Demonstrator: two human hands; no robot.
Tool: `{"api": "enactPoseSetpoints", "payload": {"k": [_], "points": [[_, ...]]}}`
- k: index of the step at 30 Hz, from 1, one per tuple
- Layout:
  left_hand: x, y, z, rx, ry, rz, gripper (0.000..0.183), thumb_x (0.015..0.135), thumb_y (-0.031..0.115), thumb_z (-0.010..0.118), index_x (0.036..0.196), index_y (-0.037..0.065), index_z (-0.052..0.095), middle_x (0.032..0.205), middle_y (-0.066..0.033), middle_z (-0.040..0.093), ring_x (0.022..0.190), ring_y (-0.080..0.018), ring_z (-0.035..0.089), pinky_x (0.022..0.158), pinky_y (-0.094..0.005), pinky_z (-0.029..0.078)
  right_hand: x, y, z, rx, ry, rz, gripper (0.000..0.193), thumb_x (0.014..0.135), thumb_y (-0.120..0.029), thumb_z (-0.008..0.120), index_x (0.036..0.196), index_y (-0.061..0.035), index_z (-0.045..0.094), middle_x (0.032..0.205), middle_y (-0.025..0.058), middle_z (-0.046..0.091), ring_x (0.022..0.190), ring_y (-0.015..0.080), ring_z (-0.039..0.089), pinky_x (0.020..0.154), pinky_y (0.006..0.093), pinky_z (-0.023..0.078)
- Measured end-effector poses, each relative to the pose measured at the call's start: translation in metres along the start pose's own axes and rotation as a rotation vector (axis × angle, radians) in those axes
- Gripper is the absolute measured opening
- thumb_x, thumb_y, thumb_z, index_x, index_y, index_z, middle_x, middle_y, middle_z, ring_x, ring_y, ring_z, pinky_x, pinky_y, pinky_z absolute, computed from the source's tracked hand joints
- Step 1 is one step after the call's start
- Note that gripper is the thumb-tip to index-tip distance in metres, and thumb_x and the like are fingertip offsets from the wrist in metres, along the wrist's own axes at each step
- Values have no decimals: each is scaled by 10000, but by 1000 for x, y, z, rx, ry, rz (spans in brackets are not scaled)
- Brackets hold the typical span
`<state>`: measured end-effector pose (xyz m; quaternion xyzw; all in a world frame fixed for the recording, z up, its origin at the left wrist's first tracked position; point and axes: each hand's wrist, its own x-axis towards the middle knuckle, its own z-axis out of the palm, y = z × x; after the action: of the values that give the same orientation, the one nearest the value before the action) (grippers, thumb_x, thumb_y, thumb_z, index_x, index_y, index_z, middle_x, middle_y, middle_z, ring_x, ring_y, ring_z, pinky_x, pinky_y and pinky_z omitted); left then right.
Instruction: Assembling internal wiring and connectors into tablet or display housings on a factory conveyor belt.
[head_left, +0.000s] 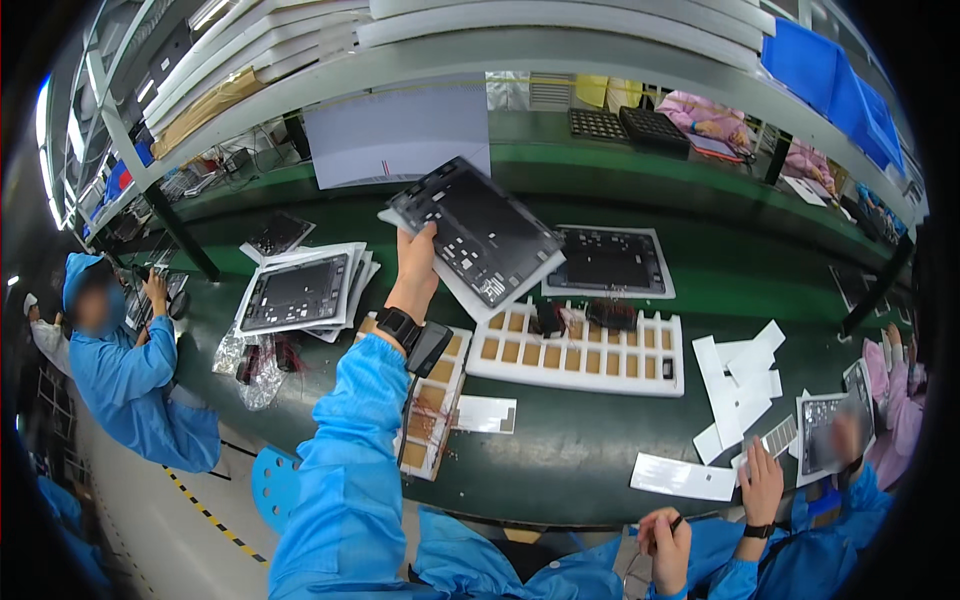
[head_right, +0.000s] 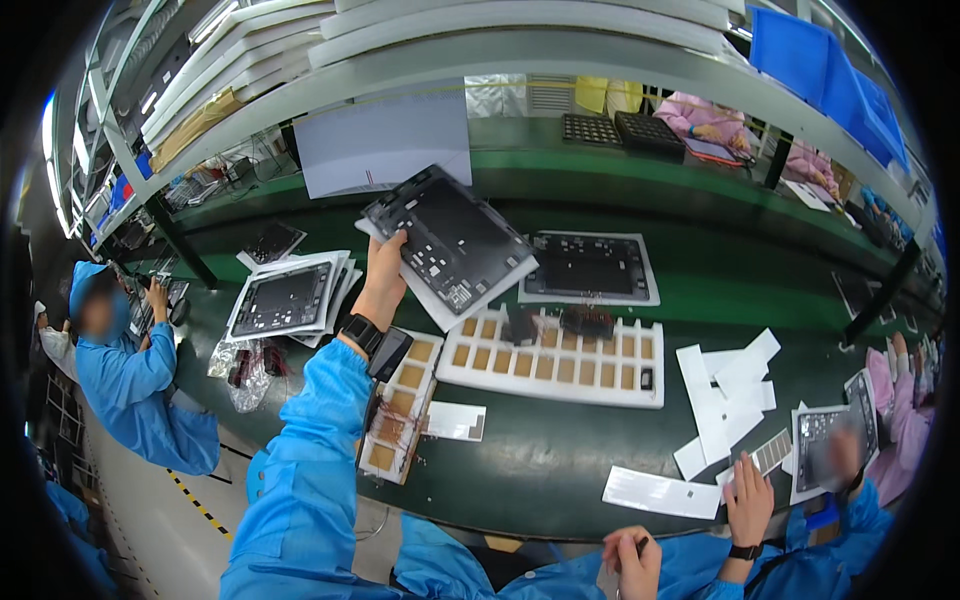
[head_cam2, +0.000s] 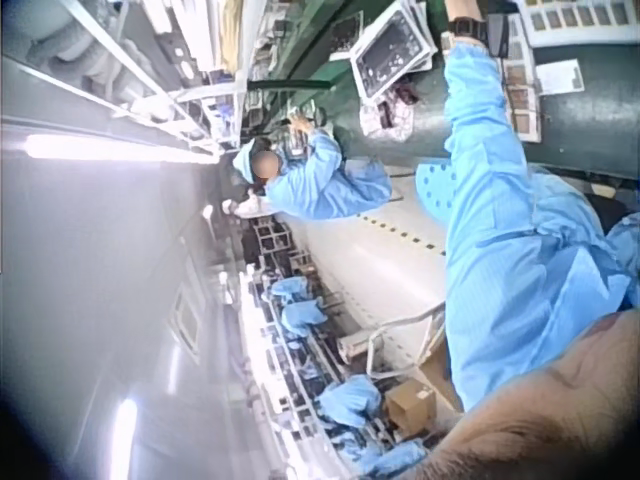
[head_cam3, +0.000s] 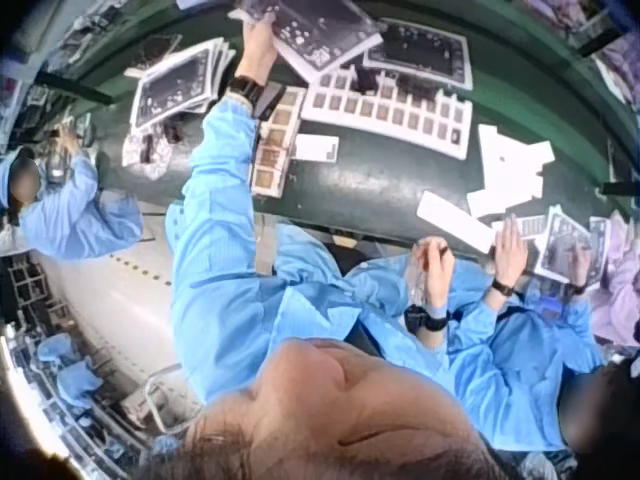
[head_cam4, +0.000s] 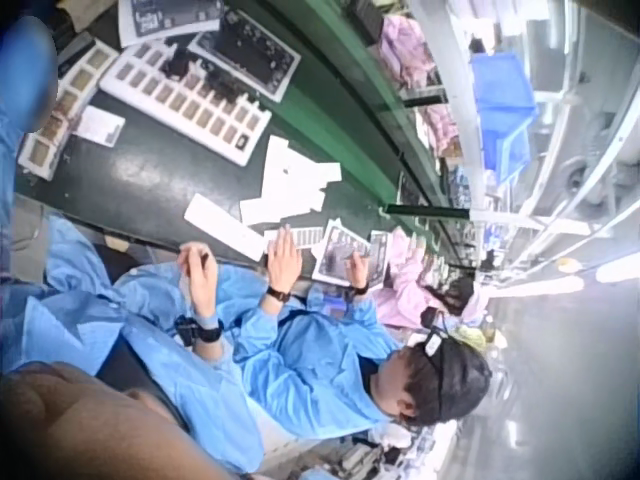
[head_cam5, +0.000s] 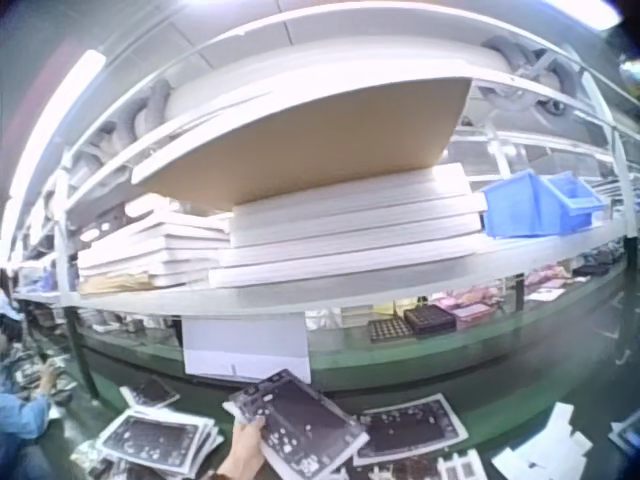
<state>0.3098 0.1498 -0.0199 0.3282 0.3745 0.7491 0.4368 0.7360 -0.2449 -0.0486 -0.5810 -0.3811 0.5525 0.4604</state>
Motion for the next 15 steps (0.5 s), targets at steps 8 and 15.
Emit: {"api": "enactPoseSetpoints", "payload": {"k": [8,15], "points": [[69,-87,-44,-123,410,115,477,853,-119,426,1301,-10,544,1222,-157,650,1068,-303,664,938,-435,551,-22,-4,-17,-36,169,38,302,1070,-251,517,873,-49,623,720,-19,570,626,64,472,569,226,341],[48,-64,-50,-89,250,154,381,878,-49,475,1240,0,581,1179,-119,673,1057,-270,670,897,-396,555,-9,-12,-6,-113,179,68,256,1058,-220,545,909,-38,646,727,-22,563,631,57,447,578,223,333]]}}
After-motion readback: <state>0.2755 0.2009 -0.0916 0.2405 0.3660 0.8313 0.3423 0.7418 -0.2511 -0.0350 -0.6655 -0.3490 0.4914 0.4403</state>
